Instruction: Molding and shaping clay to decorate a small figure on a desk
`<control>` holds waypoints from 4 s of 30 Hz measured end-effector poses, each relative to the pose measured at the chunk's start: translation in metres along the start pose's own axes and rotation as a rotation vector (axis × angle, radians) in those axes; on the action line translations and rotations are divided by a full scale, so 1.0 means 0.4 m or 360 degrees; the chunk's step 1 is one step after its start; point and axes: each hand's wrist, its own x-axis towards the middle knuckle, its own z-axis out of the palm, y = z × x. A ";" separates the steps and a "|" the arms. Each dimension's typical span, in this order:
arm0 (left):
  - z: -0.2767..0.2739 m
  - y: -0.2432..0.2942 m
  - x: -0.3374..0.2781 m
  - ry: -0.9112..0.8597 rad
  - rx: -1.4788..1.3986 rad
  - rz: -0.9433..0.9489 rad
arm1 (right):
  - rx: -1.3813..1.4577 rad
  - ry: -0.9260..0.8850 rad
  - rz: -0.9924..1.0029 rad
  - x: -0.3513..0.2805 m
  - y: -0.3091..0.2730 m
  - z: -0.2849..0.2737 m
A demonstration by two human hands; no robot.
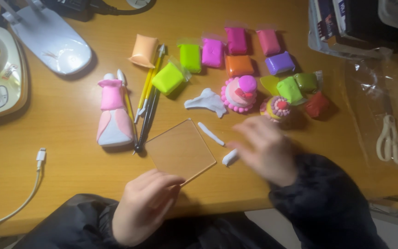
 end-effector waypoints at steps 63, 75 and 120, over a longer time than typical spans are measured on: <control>0.027 -0.164 0.218 0.0338 -0.0966 -0.0346 | 0.2691 0.0092 0.0709 0.087 -0.052 0.073; 0.044 -0.123 0.196 0.0197 -0.0872 -0.0250 | 0.2141 0.0156 0.0800 0.132 -0.102 0.082; 0.045 -0.088 0.204 0.0393 -0.0924 -0.0427 | 0.2246 0.0176 0.1157 0.120 -0.086 0.098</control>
